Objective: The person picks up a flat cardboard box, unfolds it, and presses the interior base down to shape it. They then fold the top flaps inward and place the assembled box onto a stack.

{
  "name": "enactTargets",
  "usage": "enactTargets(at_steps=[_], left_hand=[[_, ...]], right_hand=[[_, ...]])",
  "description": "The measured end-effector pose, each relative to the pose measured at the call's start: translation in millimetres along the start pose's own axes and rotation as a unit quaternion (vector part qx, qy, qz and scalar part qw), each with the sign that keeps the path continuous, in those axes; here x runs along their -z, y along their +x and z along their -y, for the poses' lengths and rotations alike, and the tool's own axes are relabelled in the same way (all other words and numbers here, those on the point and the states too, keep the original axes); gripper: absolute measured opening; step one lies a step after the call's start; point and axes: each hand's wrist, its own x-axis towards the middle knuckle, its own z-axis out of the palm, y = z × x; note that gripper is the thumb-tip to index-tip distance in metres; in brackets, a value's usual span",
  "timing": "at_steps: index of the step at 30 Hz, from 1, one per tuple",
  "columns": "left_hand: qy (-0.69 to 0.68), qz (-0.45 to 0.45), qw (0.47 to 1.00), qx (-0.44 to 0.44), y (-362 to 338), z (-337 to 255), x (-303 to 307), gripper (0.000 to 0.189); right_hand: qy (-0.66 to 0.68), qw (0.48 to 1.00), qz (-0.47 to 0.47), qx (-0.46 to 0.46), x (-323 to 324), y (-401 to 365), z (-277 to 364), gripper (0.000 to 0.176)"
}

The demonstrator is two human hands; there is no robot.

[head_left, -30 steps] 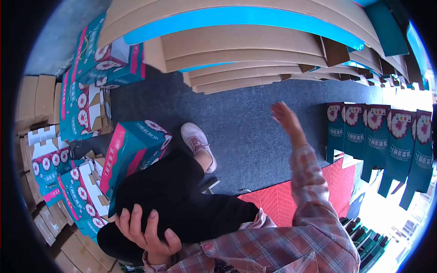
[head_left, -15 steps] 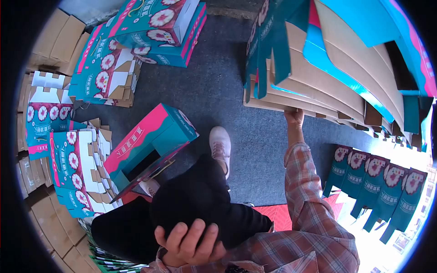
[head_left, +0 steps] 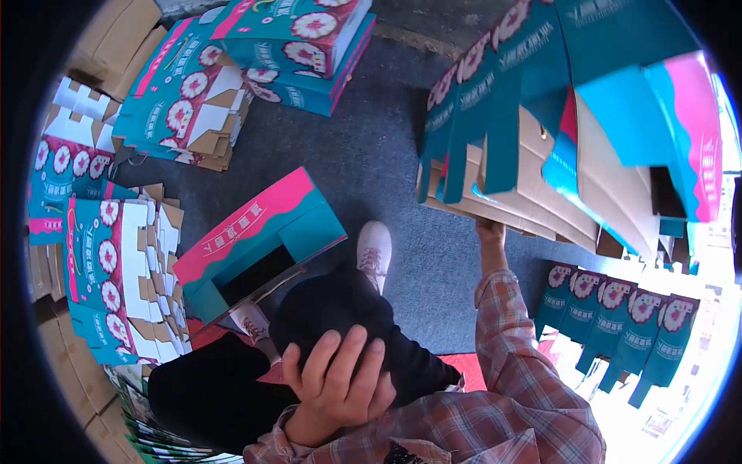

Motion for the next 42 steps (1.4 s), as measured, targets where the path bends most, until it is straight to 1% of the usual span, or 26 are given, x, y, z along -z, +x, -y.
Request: enactTargets(at_steps=[1, 4, 5, 6, 8, 9, 10, 12, 16, 17, 20, 21, 22, 24, 25, 27, 28, 30, 31, 33, 34, 36, 37, 39, 40, 42], left_hand=[[-0.010, -0.013, 1.000, 0.003, -2, 6, 0, 0.031], [-0.025, -0.024, 0.999, 0.005, -2, 16, 0, 0.031], [-0.030, -0.028, 0.999, 0.001, -1, 18, -2, 0.031], [-0.036, -0.032, 0.999, -0.002, -1, 20, -3, 0.031], [-0.043, -0.023, 0.999, 0.001, 0, 23, -3, 0.031], [-0.046, -0.019, 0.999, 0.005, 1, 24, -2, 0.030], [-0.047, -0.016, 0.999, 0.007, 0, 26, -2, 0.030], [-0.040, -0.008, 0.999, 0.005, -1, 27, -1, 0.029], [-0.031, 0.018, 0.999, -0.005, -3, 24, 0, 0.028], [-0.028, 0.015, 0.999, -0.006, -3, 23, -1, 0.028], [-0.024, 0.011, 1.000, -0.010, -2, 22, -2, 0.027], [-0.024, 0.008, 1.000, -0.012, -1, 22, -3, 0.027], [-0.024, 0.010, 1.000, -0.013, -2, 19, -5, 0.027], [-0.044, -0.022, 0.999, -0.013, -4, 18, -10, 0.026], [-0.045, -0.021, 0.999, -0.014, -1, 18, -8, 0.026], [-0.030, -0.018, 0.997, -0.071, 9, 19, -4, 0.029], [-0.029, -0.016, 0.997, -0.072, 9, 18, -4, 0.029], [-0.033, -0.018, 0.998, -0.054, 8, 14, -5, 0.024], [-0.032, -0.015, 0.998, -0.056, 9, 14, -5, 0.024], [-0.034, -0.018, 0.998, -0.058, 11, 13, -4, 0.024], [-0.033, -0.016, 0.998, -0.060, 12, 12, -6, 0.024], [-0.032, -0.073, 0.996, -0.037, 14, 9, -13, 0.023], [-0.032, -0.071, 0.996, -0.037, 15, 11, -15, 0.023], [-0.003, -0.086, 0.993, -0.085, 16, 15, -18, 0.023], [-0.005, -0.085, 0.993, -0.084, 18, 16, -19, 0.023], [-0.012, -0.098, 0.990, -0.100, 21, 16, -19, 0.022]], right_hand=[[0.012, 1.000, 0.000, -0.018, -2, 0, 2, 0.025], [0.018, 1.000, -0.012, -0.016, -5, 16, 5, 0.026], [0.015, 0.997, -0.079, 0.001, -7, 26, 6, 0.026], [0.015, 0.998, -0.068, 0.010, -16, 25, 5, 0.027], [0.006, 0.995, -0.095, 0.008, -37, 25, 9, 0.028], [0.029, 0.994, -0.109, 0.003, -38, 33, 13, 0.028], [0.030, 0.998, -0.050, -0.025, -38, 38, 19, 0.027], [-0.003, 0.998, -0.057, 0.007, -47, 48, 22, 0.025], [0.040, 0.995, -0.091, 0.008, -58, 65, 23, 0.017], [0.055, 0.995, -0.086, -0.009, -60, 70, 23, 0.013], [0.018, 0.993, -0.115, 0.007, -65, 80, 22, 0.012], [0.018, 0.995, -0.098, -0.018, -63, 84, 27, 0.013], [0.019, 0.995, -0.100, -0.019, -58, 87, 29, 0.013], [0.025, 0.997, -0.072, -0.027, -56, 84, 32, 0.021], [0.025, 0.997, -0.074, -0.027, -62, 72, 29, 0.021], [0.029, 0.998, 0.043, -0.043, -70, 48, 14, 0.034], [0.031, 0.998, 0.041, -0.044, -70, 43, 10, 0.034], [0.091, 0.991, 0.097, -0.031, -69, 39, 5, 0.043], [0.093, 0.991, 0.095, -0.031, -67, 39, 2, 0.043], [-0.018, 0.996, 0.081, 0.031, -63, 39, -5, 0.052], [-0.016, 0.996, 0.079, 0.030, -73, 29, -9, 0.052], [0.011, 0.998, 0.058, 0.034, -94, 15, -11, 0.067], [0.011, 0.998, 0.057, 0.033, -96, 14, -14, 0.067], [0.039, 0.996, 0.025, 0.075, -99, 13, -18, 0.088], [0.037, 0.996, 0.024, 0.075, -96, 16, -19, 0.088], [0.018, 0.994, 0.024, 0.105, -93, 18, -24, 0.095]])
